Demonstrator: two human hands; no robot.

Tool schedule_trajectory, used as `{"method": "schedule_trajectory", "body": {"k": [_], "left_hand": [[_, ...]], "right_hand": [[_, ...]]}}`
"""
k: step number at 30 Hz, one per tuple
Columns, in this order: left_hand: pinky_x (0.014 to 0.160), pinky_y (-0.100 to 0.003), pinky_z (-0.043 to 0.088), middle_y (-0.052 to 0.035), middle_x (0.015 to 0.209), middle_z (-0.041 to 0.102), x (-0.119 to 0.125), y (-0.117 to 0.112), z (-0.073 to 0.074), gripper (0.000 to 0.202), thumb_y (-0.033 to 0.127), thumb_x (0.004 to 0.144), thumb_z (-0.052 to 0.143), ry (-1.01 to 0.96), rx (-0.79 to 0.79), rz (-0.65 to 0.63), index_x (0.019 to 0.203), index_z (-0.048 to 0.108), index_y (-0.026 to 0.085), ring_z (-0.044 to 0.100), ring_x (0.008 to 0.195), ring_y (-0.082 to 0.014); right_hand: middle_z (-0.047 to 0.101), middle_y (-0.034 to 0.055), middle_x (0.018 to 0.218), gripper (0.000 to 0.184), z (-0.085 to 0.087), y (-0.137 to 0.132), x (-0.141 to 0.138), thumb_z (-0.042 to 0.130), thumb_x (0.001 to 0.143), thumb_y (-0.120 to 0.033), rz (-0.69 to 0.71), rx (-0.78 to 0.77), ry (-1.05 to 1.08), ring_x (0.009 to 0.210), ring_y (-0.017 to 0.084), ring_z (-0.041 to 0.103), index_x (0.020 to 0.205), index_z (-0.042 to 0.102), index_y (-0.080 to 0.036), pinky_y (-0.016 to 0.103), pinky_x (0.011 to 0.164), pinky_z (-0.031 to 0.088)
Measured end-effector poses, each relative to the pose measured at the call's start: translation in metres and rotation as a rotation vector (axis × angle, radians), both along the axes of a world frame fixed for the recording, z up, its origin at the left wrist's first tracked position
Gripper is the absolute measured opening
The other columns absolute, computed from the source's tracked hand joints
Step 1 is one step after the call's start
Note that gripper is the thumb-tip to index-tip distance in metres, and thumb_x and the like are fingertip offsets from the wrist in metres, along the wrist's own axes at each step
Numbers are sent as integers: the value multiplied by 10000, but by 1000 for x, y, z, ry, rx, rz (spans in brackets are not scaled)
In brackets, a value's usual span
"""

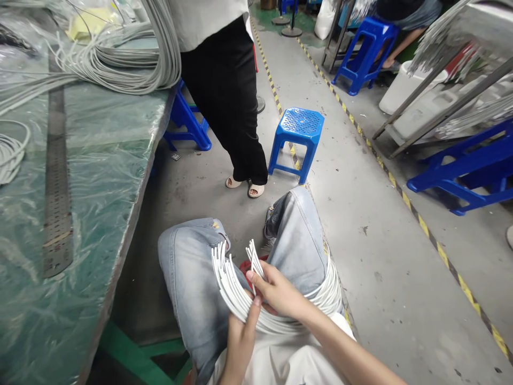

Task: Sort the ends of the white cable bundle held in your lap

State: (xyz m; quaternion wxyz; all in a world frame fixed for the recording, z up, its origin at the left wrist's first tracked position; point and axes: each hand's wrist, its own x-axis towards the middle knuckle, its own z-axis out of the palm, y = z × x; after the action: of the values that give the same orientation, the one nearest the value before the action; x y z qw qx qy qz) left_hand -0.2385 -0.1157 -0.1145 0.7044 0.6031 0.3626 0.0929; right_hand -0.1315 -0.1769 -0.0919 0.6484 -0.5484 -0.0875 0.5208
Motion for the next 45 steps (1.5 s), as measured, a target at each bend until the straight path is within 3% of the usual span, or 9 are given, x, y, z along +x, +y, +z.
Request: {"method": "schedule_trajectory", "body": {"k": [5, 11, 15, 18, 24, 27, 33, 39, 45], "left_hand": [[942, -328, 527, -100, 1201, 664, 0, -1, 0, 394, 390, 809, 627, -22, -65, 74, 1132, 671, 170, 586, 1173, -291], [672, -310, 560, -66, 813, 740, -2, 4, 4, 276, 402, 843, 592, 30, -23, -31, 954, 737, 195, 683, 689, -243], [641, -308, 544, -46, 657, 710, -4, 5, 6, 275, 410, 864, 573, 42, -7, -76, 730, 721, 222, 673, 644, -238], [645, -299, 534, -38, 632, 697, -5, 4, 6, 287, 397, 875, 566, -6, -14, -110, 662, 677, 240, 665, 631, -222], [575, -305, 579, -37, 881, 749, -1, -1, 6, 218, 386, 819, 634, -67, -145, -10, 964, 658, 224, 706, 656, -238], [551, -305, 583, -57, 1061, 728, -1, -4, 5, 230, 406, 799, 649, -79, -134, 12, 939, 662, 224, 722, 790, -272], [603, -353, 574, -39, 710, 729, -5, -6, -2, 227, 466, 822, 623, -61, -99, -57, 802, 656, 242, 703, 639, -266], [618, -340, 566, -36, 659, 716, -4, -5, 0, 237, 463, 820, 622, -60, -104, -46, 839, 657, 229, 685, 608, -247], [662, -355, 576, -27, 632, 712, -6, -3, -1, 313, 482, 831, 607, -10, -68, -49, 956, 697, 210, 692, 639, -269]], "right_hand": [[527, -40, 605, 507, -11, 6, -5, 542, 846, -669, -132, -27, -60, 397, 47, 355, 832, 494, -165, 182, 353, 258], [616, 15, 578, 598, -20, 12, -2, 582, 748, -747, -238, -67, -49, 448, 89, 460, 815, 490, -160, 201, 438, 358], [374, -105, 428, 656, -21, 12, 2, 528, 700, -831, -286, -102, -47, 367, 55, 322, 785, 449, -185, 181, 394, 284], [248, -130, 435, 671, -12, 12, 2, 564, 653, -843, -261, -126, -36, 366, 26, 177, 709, 438, -186, 174, 353, 165], [436, -40, 530, 575, 5, 10, -1, 682, 687, -699, -40, -141, -57, 385, 63, 363, 687, 540, -141, 179, 290, 214], [427, -39, 530, 513, 3, 7, -1, 659, 753, -632, -15, -118, -108, 404, 60, 363, 666, 530, -143, 169, 316, 224], [504, -17, 567, 398, -3, 1, 3, 620, 822, -514, 66, -54, -119, 447, 70, 394, 703, 578, -136, 180, 379, 268], [378, -80, 474, 485, 7, 4, 11, 728, 690, -583, 50, -69, 49, 404, 27, 217, 685, 545, -133, 184, 370, 138], [321, -100, 513, 527, 8, 5, 10, 651, 759, -655, 58, -24, -6, 421, 27, 207, 732, 455, -167, 180, 378, 153]]}}
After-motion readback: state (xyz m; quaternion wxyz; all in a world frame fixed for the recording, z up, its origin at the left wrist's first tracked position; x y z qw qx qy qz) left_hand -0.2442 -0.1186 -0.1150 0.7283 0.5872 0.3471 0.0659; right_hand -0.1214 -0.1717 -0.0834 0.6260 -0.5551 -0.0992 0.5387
